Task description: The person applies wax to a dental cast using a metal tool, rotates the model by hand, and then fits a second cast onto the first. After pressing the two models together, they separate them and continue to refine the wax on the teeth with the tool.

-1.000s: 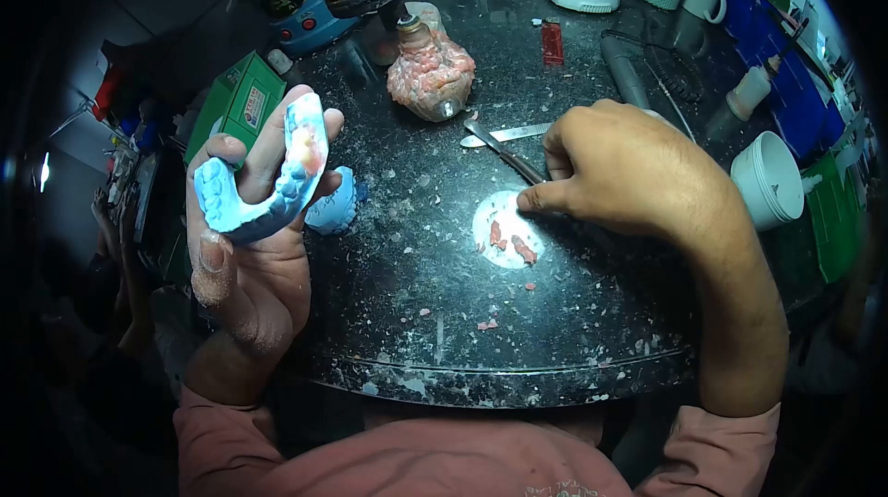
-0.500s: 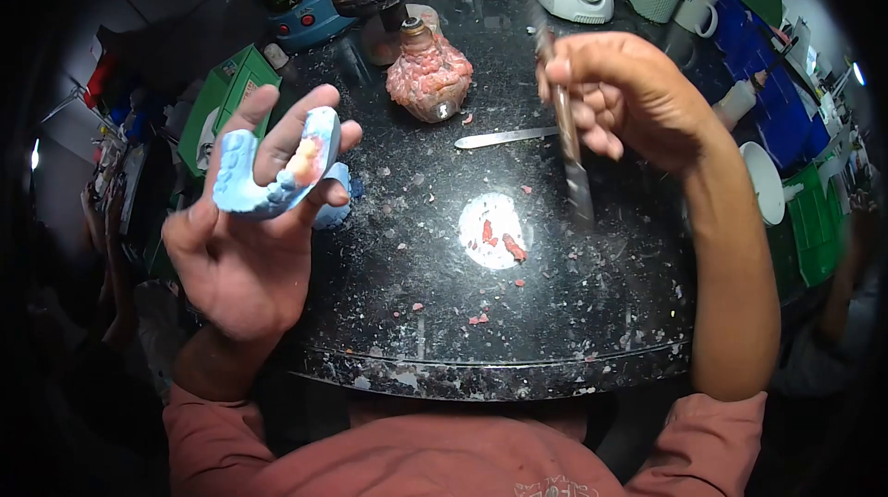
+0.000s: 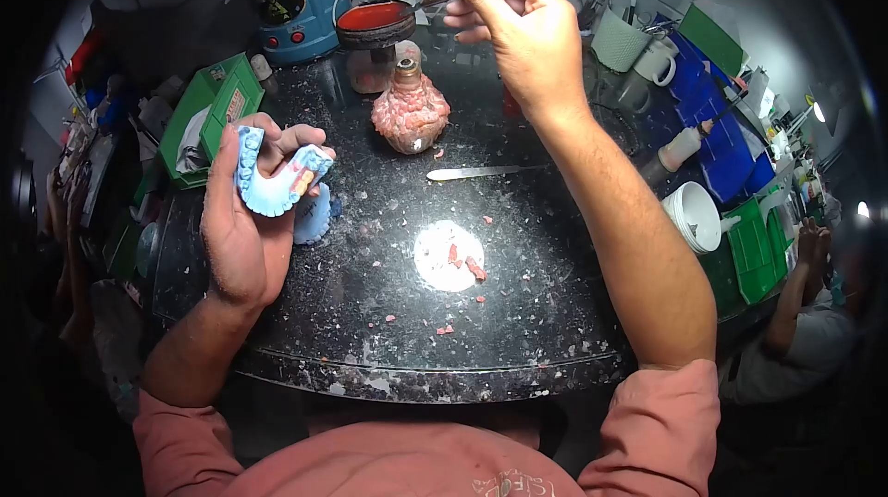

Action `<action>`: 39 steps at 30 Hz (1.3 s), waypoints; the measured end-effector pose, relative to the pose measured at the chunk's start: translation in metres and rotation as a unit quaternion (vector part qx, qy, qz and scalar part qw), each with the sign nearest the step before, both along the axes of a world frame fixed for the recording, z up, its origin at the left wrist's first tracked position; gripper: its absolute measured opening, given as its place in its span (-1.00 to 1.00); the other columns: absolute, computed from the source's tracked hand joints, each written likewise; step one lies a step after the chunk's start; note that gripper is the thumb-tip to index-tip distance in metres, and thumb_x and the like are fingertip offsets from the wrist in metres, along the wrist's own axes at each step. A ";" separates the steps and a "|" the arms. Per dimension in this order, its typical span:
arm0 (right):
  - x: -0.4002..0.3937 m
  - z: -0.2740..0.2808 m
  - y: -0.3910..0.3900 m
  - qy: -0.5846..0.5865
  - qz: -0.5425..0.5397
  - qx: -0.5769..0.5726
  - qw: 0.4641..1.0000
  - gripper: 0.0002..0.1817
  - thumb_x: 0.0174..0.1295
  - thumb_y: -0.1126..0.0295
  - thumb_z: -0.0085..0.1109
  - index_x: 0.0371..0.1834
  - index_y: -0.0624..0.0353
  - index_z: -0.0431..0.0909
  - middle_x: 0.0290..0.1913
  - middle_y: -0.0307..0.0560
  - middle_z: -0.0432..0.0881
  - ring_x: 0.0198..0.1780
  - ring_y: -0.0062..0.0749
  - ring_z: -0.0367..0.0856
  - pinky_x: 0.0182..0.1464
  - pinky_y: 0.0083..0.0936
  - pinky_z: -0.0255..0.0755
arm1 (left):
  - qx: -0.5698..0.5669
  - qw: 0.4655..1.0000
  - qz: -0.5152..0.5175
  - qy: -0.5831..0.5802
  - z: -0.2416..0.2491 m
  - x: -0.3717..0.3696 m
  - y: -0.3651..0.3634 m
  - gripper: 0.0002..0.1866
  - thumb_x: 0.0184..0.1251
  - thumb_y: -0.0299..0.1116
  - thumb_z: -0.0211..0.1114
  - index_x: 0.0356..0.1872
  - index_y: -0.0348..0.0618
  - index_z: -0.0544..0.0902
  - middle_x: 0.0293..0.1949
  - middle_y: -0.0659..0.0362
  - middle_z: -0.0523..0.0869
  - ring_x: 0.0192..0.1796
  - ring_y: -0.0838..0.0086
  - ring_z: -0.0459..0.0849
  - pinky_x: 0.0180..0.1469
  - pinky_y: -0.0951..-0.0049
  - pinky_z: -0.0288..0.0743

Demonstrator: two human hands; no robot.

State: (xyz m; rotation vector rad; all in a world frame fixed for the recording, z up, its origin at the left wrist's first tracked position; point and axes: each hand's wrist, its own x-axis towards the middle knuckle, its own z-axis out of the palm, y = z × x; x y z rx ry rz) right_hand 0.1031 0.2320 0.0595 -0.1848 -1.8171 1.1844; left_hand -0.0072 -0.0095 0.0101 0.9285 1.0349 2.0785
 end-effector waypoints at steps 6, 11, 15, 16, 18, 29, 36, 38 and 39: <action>0.010 -0.015 -0.008 0.067 0.026 -0.221 0.973 -0.75 0.36 0.31 0.09 -0.16 0.34 0.50 -0.25 0.07 0.66 -0.22 -0.29 0.72 -0.17 -0.50 0.62 | 0.012 0.999 0.020 0.025 -0.002 -0.003 0.002 -0.56 0.56 0.08 -0.26 -0.06 -0.06 0.40 -0.13 0.04 0.63 -0.04 0.43 0.63 -0.05 0.52 0.49; 0.031 -0.043 -0.028 0.089 0.042 -0.267 0.959 -0.70 0.40 0.29 0.01 -0.05 0.34 0.52 -0.23 0.04 0.66 -0.19 -0.32 0.70 -0.12 -0.52 0.61 | -0.006 1.000 0.021 0.015 -0.003 -0.004 0.003 -0.55 0.55 0.10 -0.25 -0.08 -0.06 0.40 -0.14 0.07 0.63 -0.06 0.47 0.63 -0.06 0.53 0.48; 0.034 -0.042 -0.032 0.073 0.025 -0.187 0.979 -0.68 0.41 0.28 0.03 -0.04 0.36 0.56 -0.25 0.04 0.69 -0.22 -0.35 0.72 -0.16 -0.56 0.62 | -0.002 0.999 0.044 0.027 -0.004 -0.004 0.006 -0.57 0.55 0.07 -0.25 -0.11 -0.08 0.39 -0.14 0.07 0.64 -0.07 0.49 0.63 -0.10 0.53 0.49; 0.034 -0.041 -0.033 0.071 0.017 -0.176 0.982 -0.69 0.41 0.28 0.04 -0.04 0.35 0.57 -0.25 0.04 0.69 -0.21 -0.35 0.72 -0.16 -0.58 0.62 | 0.008 0.998 0.040 0.040 -0.005 -0.006 0.004 -0.58 0.56 0.06 -0.25 -0.12 -0.09 0.39 -0.14 0.07 0.64 -0.07 0.49 0.64 -0.11 0.53 0.50; 0.036 -0.043 -0.031 0.072 0.029 -0.160 0.984 -0.69 0.41 0.29 0.04 -0.03 0.36 0.56 -0.25 0.04 0.70 -0.21 -0.35 0.73 -0.17 -0.60 0.62 | 0.005 0.997 0.066 0.047 -0.001 -0.002 0.004 -0.59 0.56 0.03 -0.25 -0.15 -0.11 0.39 -0.15 0.06 0.63 -0.08 0.49 0.63 -0.12 0.53 0.51; 0.040 -0.042 -0.031 0.031 0.004 -0.125 0.992 -0.62 0.43 0.26 -0.01 0.08 0.40 0.49 -0.10 0.09 0.66 -0.06 -0.32 0.69 -0.09 -0.56 0.58 | 0.032 0.995 0.071 0.066 -0.002 0.001 0.004 -0.56 0.58 0.00 -0.33 -0.15 -0.14 0.38 -0.15 -0.04 0.59 -0.09 0.42 0.62 -0.10 0.52 0.53; 0.040 -0.042 -0.031 0.041 0.004 -0.120 0.992 -0.62 0.43 0.27 0.00 0.09 0.39 0.49 -0.07 0.10 0.66 -0.05 -0.31 0.68 -0.09 -0.55 0.57 | 0.035 0.996 0.032 0.072 -0.001 -0.002 0.001 -0.55 0.58 0.03 -0.33 -0.16 -0.13 0.38 -0.16 -0.01 0.59 -0.10 0.43 0.61 -0.10 0.52 0.52; 0.039 -0.041 -0.031 0.043 -0.003 -0.116 0.992 -0.63 0.42 0.28 0.01 0.09 0.38 0.50 -0.05 0.09 0.65 -0.04 -0.31 0.68 -0.09 -0.54 0.57 | 0.036 0.996 0.034 0.071 -0.002 -0.002 0.001 -0.54 0.57 0.04 -0.33 -0.16 -0.12 0.39 -0.16 -0.01 0.59 -0.10 0.44 0.61 -0.11 0.52 0.51; 0.039 -0.041 -0.031 0.042 -0.006 -0.114 0.993 -0.63 0.42 0.28 0.01 0.09 0.38 0.50 -0.05 0.09 0.65 -0.04 -0.31 0.68 -0.09 -0.54 0.57 | 0.035 0.996 0.038 0.070 -0.002 -0.002 0.001 -0.54 0.57 0.04 -0.33 -0.17 -0.12 0.39 -0.16 0.00 0.59 -0.11 0.44 0.61 -0.11 0.52 0.50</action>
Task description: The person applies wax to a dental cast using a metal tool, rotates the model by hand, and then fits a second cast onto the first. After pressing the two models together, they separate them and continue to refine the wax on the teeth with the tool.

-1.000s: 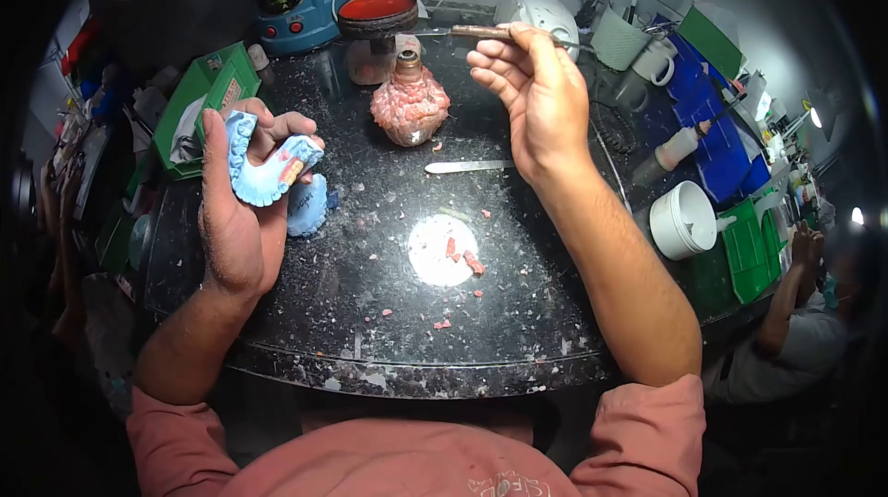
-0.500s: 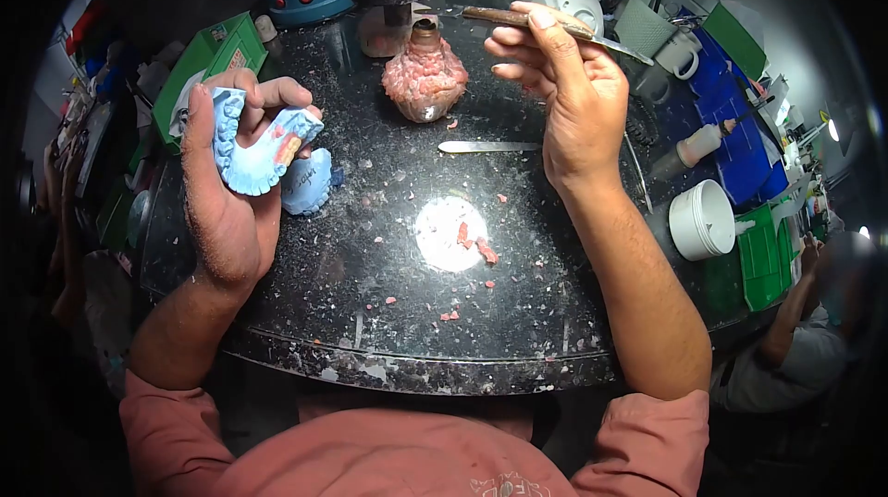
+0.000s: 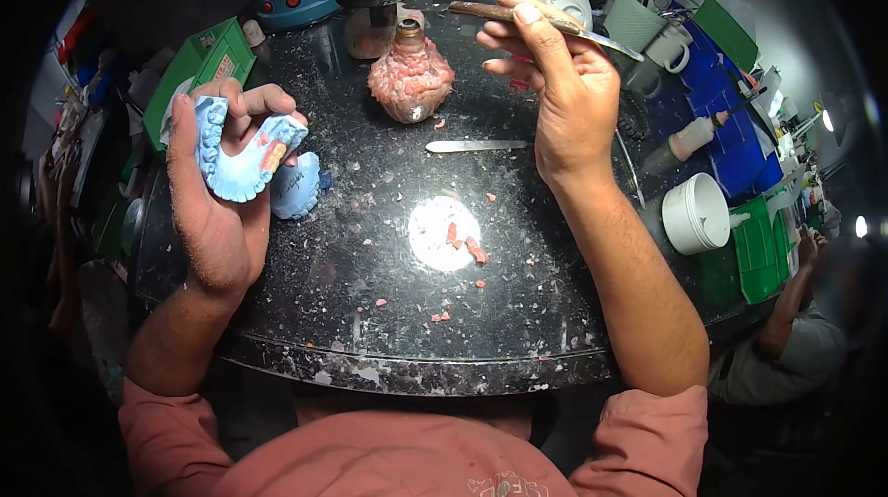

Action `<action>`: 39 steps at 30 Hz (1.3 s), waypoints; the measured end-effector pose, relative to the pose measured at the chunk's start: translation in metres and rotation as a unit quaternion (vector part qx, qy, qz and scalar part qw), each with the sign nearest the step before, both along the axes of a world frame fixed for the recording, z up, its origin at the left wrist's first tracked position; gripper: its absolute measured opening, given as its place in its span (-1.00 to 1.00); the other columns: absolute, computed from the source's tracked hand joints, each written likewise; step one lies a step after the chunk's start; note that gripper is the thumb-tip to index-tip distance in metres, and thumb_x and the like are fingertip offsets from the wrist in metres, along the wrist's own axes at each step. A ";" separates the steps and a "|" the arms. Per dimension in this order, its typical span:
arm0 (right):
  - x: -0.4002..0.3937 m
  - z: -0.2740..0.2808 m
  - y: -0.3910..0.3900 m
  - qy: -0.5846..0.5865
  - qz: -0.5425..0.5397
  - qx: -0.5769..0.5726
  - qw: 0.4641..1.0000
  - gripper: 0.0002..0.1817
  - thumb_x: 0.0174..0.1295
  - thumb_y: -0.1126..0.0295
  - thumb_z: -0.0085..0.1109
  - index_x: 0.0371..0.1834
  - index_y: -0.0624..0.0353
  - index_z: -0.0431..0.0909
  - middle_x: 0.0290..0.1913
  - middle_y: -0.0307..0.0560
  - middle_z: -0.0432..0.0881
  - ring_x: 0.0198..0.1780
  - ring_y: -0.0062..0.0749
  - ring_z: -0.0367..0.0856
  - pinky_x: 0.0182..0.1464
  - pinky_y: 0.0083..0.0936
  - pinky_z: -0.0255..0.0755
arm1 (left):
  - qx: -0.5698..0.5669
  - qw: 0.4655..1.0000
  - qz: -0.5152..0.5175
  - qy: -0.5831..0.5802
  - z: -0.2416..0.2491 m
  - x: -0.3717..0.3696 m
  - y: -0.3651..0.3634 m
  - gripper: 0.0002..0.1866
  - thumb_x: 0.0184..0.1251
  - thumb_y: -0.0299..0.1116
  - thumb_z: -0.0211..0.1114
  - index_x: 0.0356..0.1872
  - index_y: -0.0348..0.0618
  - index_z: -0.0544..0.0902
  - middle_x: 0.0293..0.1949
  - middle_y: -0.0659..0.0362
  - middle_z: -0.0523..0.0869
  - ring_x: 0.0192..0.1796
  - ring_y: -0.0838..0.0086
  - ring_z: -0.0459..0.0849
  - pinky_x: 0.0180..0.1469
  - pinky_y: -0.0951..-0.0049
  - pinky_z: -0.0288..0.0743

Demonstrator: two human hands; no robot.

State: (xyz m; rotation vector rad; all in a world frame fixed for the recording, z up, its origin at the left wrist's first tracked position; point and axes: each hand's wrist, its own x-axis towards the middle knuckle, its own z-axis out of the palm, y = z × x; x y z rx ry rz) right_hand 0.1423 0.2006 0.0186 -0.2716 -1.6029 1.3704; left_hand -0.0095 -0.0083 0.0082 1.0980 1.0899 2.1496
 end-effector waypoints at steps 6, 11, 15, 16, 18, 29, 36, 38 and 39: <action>0.000 0.000 0.000 0.000 0.009 0.002 1.000 -0.64 0.41 0.28 0.02 0.08 0.36 0.51 -0.02 0.07 0.64 -0.03 -0.28 0.68 -0.09 -0.54 0.57 | -0.016 1.000 0.006 -0.009 0.001 0.003 -0.001 -0.55 0.57 0.06 -0.29 -0.13 -0.14 0.36 -0.17 0.01 0.56 -0.13 0.50 0.56 -0.06 0.53 0.43; 0.001 0.001 -0.003 -0.007 0.015 0.001 1.000 -0.63 0.42 0.27 -0.02 0.06 0.37 0.51 -0.06 0.06 0.65 -0.10 -0.31 0.68 -0.10 -0.50 0.57 | -0.037 0.999 0.029 -0.004 0.002 0.005 -0.002 -0.55 0.57 0.04 -0.33 -0.09 -0.13 0.37 -0.12 0.02 0.56 -0.12 0.53 0.56 -0.13 0.56 0.48; -0.001 0.003 -0.025 0.046 0.095 -0.029 0.994 -0.70 0.40 0.31 0.02 -0.04 0.32 0.60 -0.18 0.04 0.69 -0.18 -0.38 0.71 -0.16 -0.53 0.60 | -0.049 0.997 0.054 -0.011 0.001 0.007 -0.002 -0.58 0.57 0.02 -0.29 -0.06 -0.15 0.34 -0.10 0.03 0.55 -0.13 0.59 0.56 -0.12 0.57 0.50; -0.001 0.003 -0.031 0.047 0.127 -0.045 0.990 -0.70 0.40 0.31 0.02 -0.04 0.34 0.59 -0.18 0.05 0.69 -0.19 -0.37 0.71 -0.16 -0.51 0.60 | -0.046 0.998 0.052 -0.006 0.000 0.007 -0.001 -0.58 0.57 0.02 -0.28 -0.07 -0.15 0.34 -0.10 0.03 0.55 -0.13 0.58 0.56 -0.12 0.57 0.50; -0.002 0.002 -0.045 0.043 0.161 -0.071 0.983 -0.69 0.39 0.30 0.03 -0.04 0.36 0.58 -0.17 0.06 0.69 -0.20 -0.36 0.71 -0.16 -0.49 0.60 | -0.046 0.998 0.047 -0.006 0.000 0.006 -0.001 -0.58 0.57 0.02 -0.26 -0.08 -0.15 0.33 -0.10 0.03 0.55 -0.13 0.58 0.54 -0.12 0.56 0.49; -0.001 0.007 -0.067 -0.010 0.130 0.043 0.991 -0.70 0.38 0.35 0.00 -0.06 0.42 0.53 -0.30 0.08 0.68 -0.34 -0.36 0.69 -0.22 -0.46 0.59 | -0.048 0.998 0.034 0.013 -0.002 0.003 -0.002 -0.57 0.56 0.03 -0.26 -0.09 -0.17 0.32 -0.12 0.03 0.52 -0.18 0.55 0.51 -0.10 0.52 0.44; 0.000 0.008 -0.071 -0.010 0.132 0.072 0.989 -0.73 0.36 0.40 0.02 -0.06 0.43 0.52 -0.17 0.10 0.66 -0.31 -0.30 0.71 -0.20 -0.43 0.61 | -0.035 0.998 0.039 0.021 0.000 0.006 -0.003 -0.59 0.58 -0.03 -0.30 -0.11 -0.19 0.32 -0.13 0.00 0.51 -0.17 0.52 0.51 -0.05 0.49 0.44; 0.000 0.007 -0.069 -0.009 0.132 0.076 0.988 -0.73 0.36 0.40 0.03 -0.06 0.43 0.51 -0.15 0.11 0.66 -0.31 -0.29 0.71 -0.19 -0.42 0.62 | -0.033 0.998 0.038 0.023 0.000 0.006 -0.002 -0.60 0.59 -0.03 -0.30 -0.13 -0.19 0.32 -0.14 -0.01 0.51 -0.16 0.51 0.51 -0.03 0.48 0.44; 0.000 0.007 -0.069 -0.007 0.132 0.081 0.988 -0.73 0.36 0.40 0.03 -0.06 0.43 0.51 -0.14 0.11 0.65 -0.30 -0.28 0.71 -0.18 -0.41 0.62 | -0.025 0.999 0.043 0.022 0.000 0.006 -0.001 -0.60 0.59 -0.04 -0.30 -0.14 -0.19 0.32 -0.15 -0.01 0.51 -0.17 0.51 0.51 -0.02 0.47 0.43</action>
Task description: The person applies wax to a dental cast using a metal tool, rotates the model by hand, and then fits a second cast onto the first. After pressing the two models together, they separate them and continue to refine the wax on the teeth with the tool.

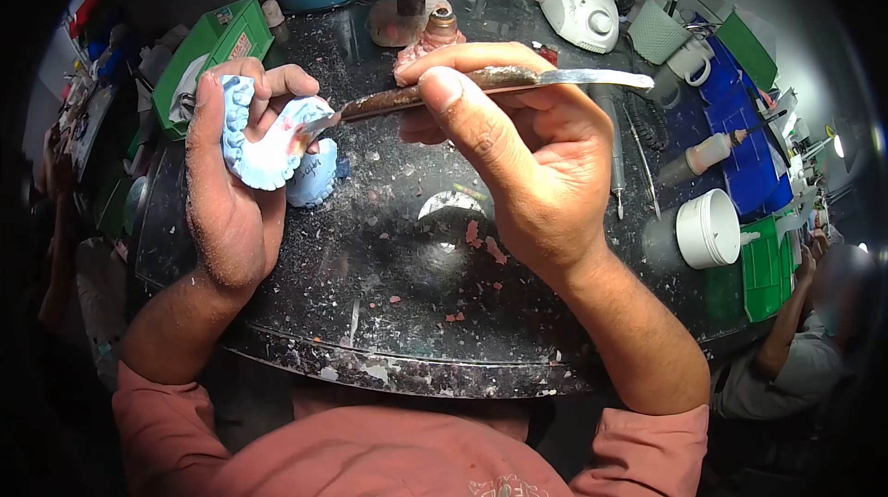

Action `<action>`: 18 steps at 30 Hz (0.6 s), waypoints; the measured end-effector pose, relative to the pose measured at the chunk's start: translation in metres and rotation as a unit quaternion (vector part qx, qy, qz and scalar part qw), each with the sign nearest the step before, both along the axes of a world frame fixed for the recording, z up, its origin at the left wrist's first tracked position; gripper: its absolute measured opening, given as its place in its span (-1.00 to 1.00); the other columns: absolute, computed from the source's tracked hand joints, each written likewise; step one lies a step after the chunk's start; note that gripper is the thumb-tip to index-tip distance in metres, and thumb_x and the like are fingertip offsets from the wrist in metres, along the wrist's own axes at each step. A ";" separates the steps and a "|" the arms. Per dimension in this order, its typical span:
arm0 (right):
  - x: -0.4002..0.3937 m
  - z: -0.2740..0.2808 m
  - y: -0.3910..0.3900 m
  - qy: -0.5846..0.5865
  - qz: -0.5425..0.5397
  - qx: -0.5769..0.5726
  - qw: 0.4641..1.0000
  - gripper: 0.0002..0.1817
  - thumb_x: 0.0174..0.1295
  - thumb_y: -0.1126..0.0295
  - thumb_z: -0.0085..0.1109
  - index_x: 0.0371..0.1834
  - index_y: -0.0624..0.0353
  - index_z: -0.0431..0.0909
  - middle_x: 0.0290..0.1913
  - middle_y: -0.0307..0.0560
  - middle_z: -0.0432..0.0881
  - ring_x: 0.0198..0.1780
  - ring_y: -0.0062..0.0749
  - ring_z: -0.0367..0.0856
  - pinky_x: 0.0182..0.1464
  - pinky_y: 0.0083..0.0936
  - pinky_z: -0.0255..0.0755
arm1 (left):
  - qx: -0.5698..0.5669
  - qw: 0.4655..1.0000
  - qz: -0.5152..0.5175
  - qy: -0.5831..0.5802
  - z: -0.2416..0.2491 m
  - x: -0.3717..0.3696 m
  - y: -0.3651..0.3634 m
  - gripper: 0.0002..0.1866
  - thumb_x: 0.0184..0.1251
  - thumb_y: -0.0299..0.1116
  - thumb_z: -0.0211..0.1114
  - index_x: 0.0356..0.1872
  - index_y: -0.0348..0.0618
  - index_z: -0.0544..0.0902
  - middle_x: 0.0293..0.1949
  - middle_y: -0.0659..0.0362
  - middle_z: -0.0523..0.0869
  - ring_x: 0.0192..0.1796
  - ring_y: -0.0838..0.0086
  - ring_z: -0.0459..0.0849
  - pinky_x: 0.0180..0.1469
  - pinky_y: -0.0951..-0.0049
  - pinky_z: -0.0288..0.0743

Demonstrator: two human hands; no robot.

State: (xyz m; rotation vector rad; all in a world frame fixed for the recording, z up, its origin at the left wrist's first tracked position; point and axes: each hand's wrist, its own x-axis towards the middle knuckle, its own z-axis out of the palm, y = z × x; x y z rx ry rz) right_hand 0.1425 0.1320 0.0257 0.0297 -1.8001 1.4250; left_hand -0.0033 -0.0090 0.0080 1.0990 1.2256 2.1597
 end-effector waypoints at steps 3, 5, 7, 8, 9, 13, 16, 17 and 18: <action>0.002 0.002 0.001 -0.014 0.007 -0.003 1.000 -0.73 0.37 0.40 0.02 -0.06 0.44 0.50 -0.13 0.12 0.65 -0.30 -0.26 0.71 -0.17 -0.40 0.63 | 0.010 1.000 0.002 0.000 0.000 0.000 0.000 -0.61 0.59 -0.04 -0.30 -0.17 -0.18 0.32 -0.17 -0.02 0.50 -0.17 0.50 0.51 -0.01 0.46 0.43; 0.001 0.001 0.003 -0.008 0.010 0.000 1.000 -0.73 0.37 0.40 0.02 -0.06 0.44 0.50 -0.13 0.13 0.65 -0.30 -0.25 0.71 -0.17 -0.40 0.63 | 0.011 1.000 -0.002 0.000 0.001 0.000 -0.001 -0.61 0.59 -0.04 -0.29 -0.18 -0.18 0.31 -0.17 -0.02 0.49 -0.17 0.50 0.50 0.00 0.45 0.43; 0.001 0.001 0.003 -0.003 0.012 0.002 1.000 -0.74 0.37 0.41 0.01 -0.06 0.44 0.49 -0.13 0.13 0.64 -0.30 -0.25 0.71 -0.18 -0.39 0.63 | 0.019 1.000 0.002 -0.017 0.002 0.002 0.000 -0.61 0.59 -0.04 -0.29 -0.19 -0.17 0.31 -0.16 -0.03 0.50 -0.16 0.50 0.50 -0.02 0.45 0.43; 0.000 0.001 0.002 -0.001 0.007 0.006 1.000 -0.74 0.37 0.41 0.01 -0.06 0.43 0.49 -0.13 0.14 0.64 -0.30 -0.25 0.71 -0.18 -0.39 0.63 | 0.019 1.000 0.003 -0.017 0.002 0.003 0.001 -0.61 0.59 -0.04 -0.29 -0.19 -0.17 0.31 -0.16 -0.03 0.50 -0.16 0.50 0.50 -0.02 0.45 0.43; 0.000 0.001 0.002 0.001 0.001 0.010 1.000 -0.74 0.37 0.41 0.01 -0.06 0.43 0.50 -0.13 0.14 0.64 -0.30 -0.25 0.71 -0.18 -0.39 0.63 | 0.018 1.000 0.013 -0.017 0.002 0.004 0.002 -0.61 0.59 -0.04 -0.28 -0.19 -0.17 0.31 -0.16 -0.04 0.50 -0.17 0.51 0.50 -0.03 0.46 0.43; 0.002 0.001 0.005 -0.014 0.018 0.020 1.000 -0.74 0.37 0.41 0.01 -0.05 0.43 0.49 -0.13 0.15 0.64 -0.30 -0.24 0.71 -0.18 -0.38 0.63 | 0.024 0.999 -0.004 -0.029 0.002 0.002 0.000 -0.61 0.58 -0.03 -0.27 -0.18 -0.17 0.33 -0.14 -0.04 0.51 -0.15 0.50 0.51 -0.02 0.47 0.42; 0.001 0.001 0.003 -0.007 0.015 -0.009 1.000 -0.74 0.37 0.41 0.01 -0.05 0.43 0.50 -0.13 0.14 0.64 -0.30 -0.23 0.71 -0.19 -0.37 0.63 | 0.030 0.999 -0.010 -0.018 0.000 -0.001 -0.001 -0.61 0.58 -0.03 -0.27 -0.16 -0.17 0.33 -0.14 -0.04 0.51 -0.12 0.48 0.52 0.02 0.44 0.43; 0.002 0.001 0.004 -0.012 0.025 -0.008 1.000 -0.73 0.37 0.41 0.01 -0.05 0.43 0.49 -0.14 0.14 0.64 -0.31 -0.23 0.71 -0.19 -0.37 0.63 | 0.030 0.999 -0.010 -0.018 -0.001 -0.001 -0.001 -0.61 0.58 -0.03 -0.27 -0.16 -0.17 0.33 -0.14 -0.04 0.51 -0.12 0.48 0.52 0.02 0.44 0.43; 0.003 0.001 0.004 -0.016 0.034 -0.008 0.999 -0.73 0.36 0.41 0.01 -0.05 0.43 0.49 -0.14 0.14 0.64 -0.31 -0.23 0.71 -0.20 -0.37 0.63 | 0.029 0.999 -0.009 -0.012 -0.001 -0.002 -0.001 -0.61 0.58 -0.03 -0.27 -0.15 -0.17 0.34 -0.14 -0.04 0.51 -0.11 0.47 0.53 0.03 0.43 0.43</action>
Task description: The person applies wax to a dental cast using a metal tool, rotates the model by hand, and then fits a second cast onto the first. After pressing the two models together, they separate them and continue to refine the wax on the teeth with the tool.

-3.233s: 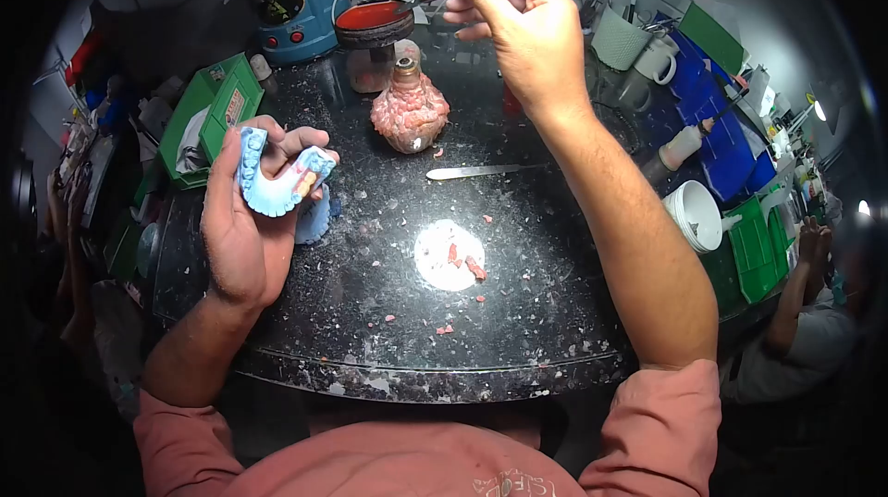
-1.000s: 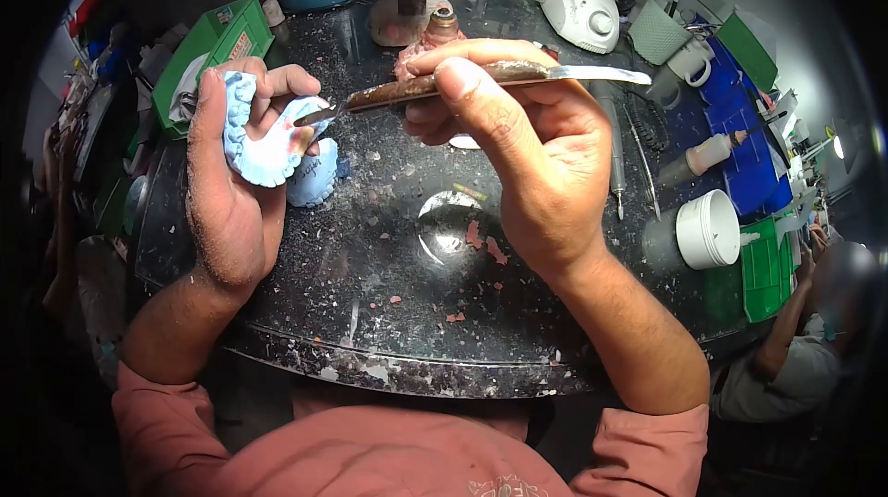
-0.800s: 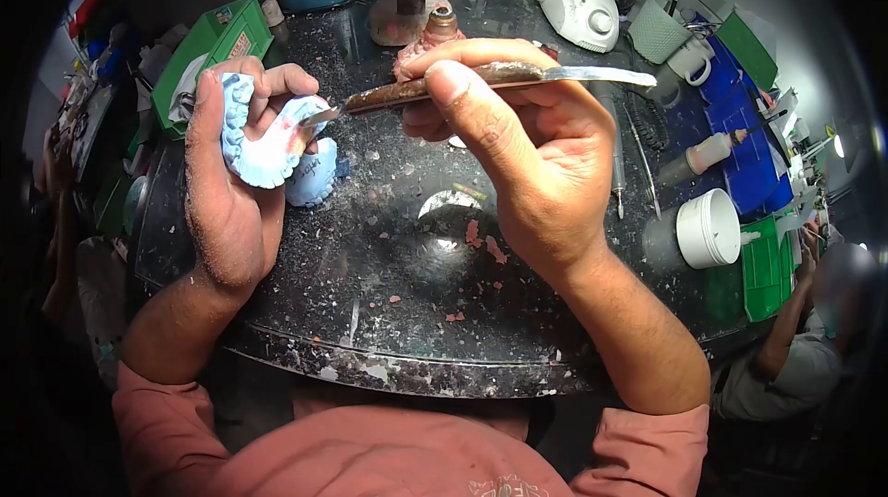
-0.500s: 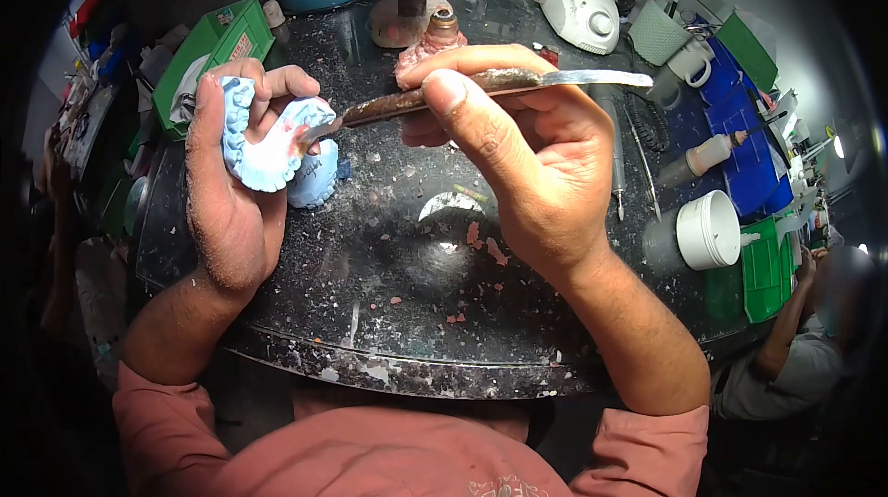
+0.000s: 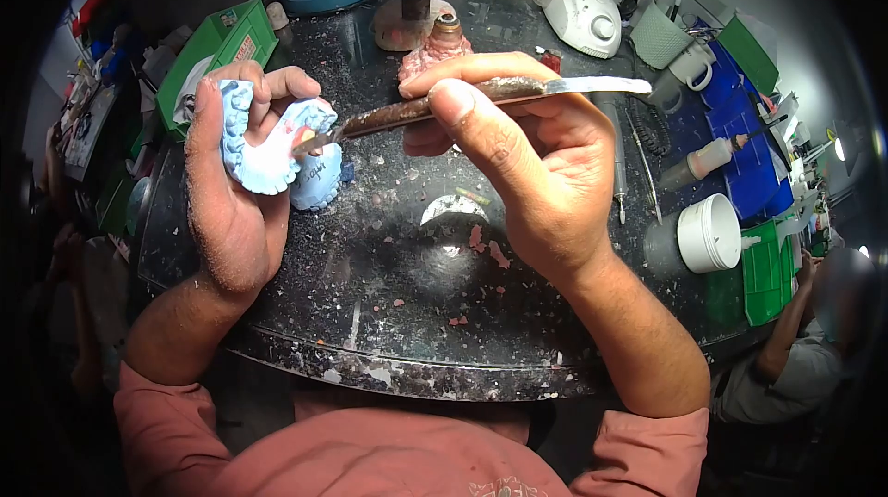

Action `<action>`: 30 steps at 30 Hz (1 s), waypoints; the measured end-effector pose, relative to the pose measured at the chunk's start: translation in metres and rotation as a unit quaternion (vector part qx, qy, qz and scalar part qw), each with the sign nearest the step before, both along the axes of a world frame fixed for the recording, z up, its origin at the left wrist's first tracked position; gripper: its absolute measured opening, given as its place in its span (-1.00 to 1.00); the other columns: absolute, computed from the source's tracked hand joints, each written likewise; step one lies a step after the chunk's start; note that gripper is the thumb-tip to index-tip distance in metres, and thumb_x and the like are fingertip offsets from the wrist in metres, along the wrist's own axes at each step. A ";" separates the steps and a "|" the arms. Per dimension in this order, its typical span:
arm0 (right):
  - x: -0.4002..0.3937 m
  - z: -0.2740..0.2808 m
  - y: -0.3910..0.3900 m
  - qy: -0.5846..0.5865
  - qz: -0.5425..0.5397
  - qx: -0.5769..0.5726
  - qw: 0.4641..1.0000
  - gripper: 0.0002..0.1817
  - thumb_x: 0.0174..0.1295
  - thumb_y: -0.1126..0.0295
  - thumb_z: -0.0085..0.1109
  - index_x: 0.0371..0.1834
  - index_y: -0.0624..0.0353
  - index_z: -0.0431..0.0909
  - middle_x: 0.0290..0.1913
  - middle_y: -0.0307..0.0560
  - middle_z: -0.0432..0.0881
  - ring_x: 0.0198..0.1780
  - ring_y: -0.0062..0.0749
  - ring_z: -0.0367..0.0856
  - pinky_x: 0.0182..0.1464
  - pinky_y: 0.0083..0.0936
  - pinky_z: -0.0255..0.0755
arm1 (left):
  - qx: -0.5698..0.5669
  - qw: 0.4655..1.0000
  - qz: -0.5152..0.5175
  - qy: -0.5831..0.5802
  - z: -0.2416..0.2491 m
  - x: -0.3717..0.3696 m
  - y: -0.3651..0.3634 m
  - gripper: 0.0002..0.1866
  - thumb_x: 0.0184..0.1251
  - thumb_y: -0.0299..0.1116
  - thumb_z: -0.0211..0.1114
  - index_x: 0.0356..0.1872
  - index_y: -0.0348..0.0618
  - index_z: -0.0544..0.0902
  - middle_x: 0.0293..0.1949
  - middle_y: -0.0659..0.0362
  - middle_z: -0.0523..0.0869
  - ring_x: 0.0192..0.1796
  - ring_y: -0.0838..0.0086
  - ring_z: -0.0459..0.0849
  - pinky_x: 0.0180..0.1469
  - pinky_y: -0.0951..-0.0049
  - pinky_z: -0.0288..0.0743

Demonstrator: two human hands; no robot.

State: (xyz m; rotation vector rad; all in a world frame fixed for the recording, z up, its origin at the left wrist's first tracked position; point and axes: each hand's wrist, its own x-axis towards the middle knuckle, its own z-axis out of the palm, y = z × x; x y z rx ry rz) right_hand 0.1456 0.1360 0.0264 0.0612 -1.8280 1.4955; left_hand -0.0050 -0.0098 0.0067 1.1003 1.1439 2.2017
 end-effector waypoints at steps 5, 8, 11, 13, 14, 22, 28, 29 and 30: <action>0.001 0.000 0.002 -0.007 -0.001 0.012 1.000 -0.72 0.37 0.40 0.00 -0.05 0.45 0.49 -0.14 0.14 0.63 -0.29 -0.23 0.70 -0.19 -0.36 0.63 | 0.012 1.000 -0.002 0.007 -0.001 -0.001 0.001 -0.61 0.58 -0.04 -0.28 -0.15 -0.18 0.34 -0.14 -0.04 0.51 -0.09 0.45 0.53 0.05 0.41 0.42; 0.001 -0.001 0.005 -0.009 0.015 0.017 1.000 -0.72 0.37 0.39 -0.01 -0.06 0.45 0.48 -0.13 0.14 0.63 -0.27 -0.23 0.70 -0.19 -0.36 0.63 | 0.016 1.000 -0.002 0.011 -0.001 0.000 0.002 -0.61 0.58 -0.05 -0.27 -0.15 -0.19 0.34 -0.15 -0.05 0.51 -0.09 0.44 0.54 0.06 0.40 0.42; 0.001 -0.001 0.004 -0.004 0.021 0.014 1.000 -0.73 0.37 0.40 -0.02 -0.07 0.45 0.48 -0.14 0.14 0.62 -0.27 -0.22 0.70 -0.18 -0.35 0.63 | 0.026 1.000 0.010 0.013 -0.001 0.000 0.003 -0.61 0.58 -0.05 -0.27 -0.15 -0.20 0.34 -0.15 -0.05 0.50 -0.08 0.43 0.54 0.07 0.39 0.42; 0.001 -0.001 0.002 0.001 0.019 0.007 1.000 -0.73 0.37 0.40 -0.02 -0.08 0.45 0.48 -0.14 0.14 0.61 -0.27 -0.21 0.70 -0.17 -0.35 0.63 | 0.035 0.999 -0.006 -0.003 -0.002 -0.002 0.003 -0.61 0.58 -0.05 -0.27 -0.15 -0.20 0.35 -0.15 -0.05 0.50 -0.06 0.41 0.54 0.09 0.38 0.42; 0.001 0.000 0.002 -0.002 0.017 0.000 1.000 -0.73 0.37 0.40 -0.02 -0.08 0.45 0.48 -0.14 0.14 0.61 -0.26 -0.21 0.70 -0.16 -0.35 0.63 | 0.035 0.999 -0.006 -0.003 -0.002 -0.002 0.002 -0.61 0.58 -0.05 -0.27 -0.15 -0.20 0.35 -0.15 -0.05 0.50 -0.06 0.41 0.54 0.09 0.38 0.42; 0.001 -0.001 0.004 0.000 0.031 0.009 0.999 -0.71 0.34 0.40 -0.01 -0.06 0.46 0.47 -0.10 0.15 0.60 -0.21 -0.19 0.69 -0.12 -0.34 0.62 | 0.051 0.998 -0.026 0.003 -0.002 -0.003 0.001 -0.60 0.58 -0.04 -0.28 -0.13 -0.18 0.35 -0.14 -0.06 0.52 -0.08 0.39 0.56 0.05 0.40 0.46; 0.000 -0.002 0.000 0.013 0.033 -0.004 0.999 -0.72 0.32 0.41 -0.01 -0.09 0.48 0.48 -0.12 0.15 0.59 -0.20 -0.15 0.68 -0.09 -0.27 0.60 | 0.066 0.998 -0.020 0.008 -0.001 -0.003 0.002 -0.60 0.58 -0.02 -0.30 -0.12 -0.17 0.34 -0.13 -0.07 0.53 -0.06 0.37 0.57 0.06 0.39 0.46; 0.000 -0.002 0.000 0.022 0.032 0.004 0.999 -0.72 0.31 0.42 -0.01 -0.10 0.48 0.48 -0.14 0.14 0.59 -0.21 -0.14 0.67 -0.11 -0.28 0.60 | 0.066 0.998 -0.019 0.008 -0.001 -0.003 0.002 -0.60 0.58 -0.02 -0.30 -0.12 -0.17 0.34 -0.13 -0.07 0.53 -0.06 0.37 0.57 0.06 0.39 0.46; -0.001 -0.002 -0.001 0.031 0.031 0.013 0.999 -0.73 0.30 0.43 -0.01 -0.12 0.48 0.49 -0.16 0.13 0.58 -0.22 -0.13 0.67 -0.13 -0.28 0.60 | 0.064 0.998 -0.023 0.012 -0.001 -0.004 0.001 -0.60 0.58 -0.02 -0.30 -0.12 -0.16 0.33 -0.13 -0.07 0.54 -0.05 0.36 0.58 0.06 0.38 0.45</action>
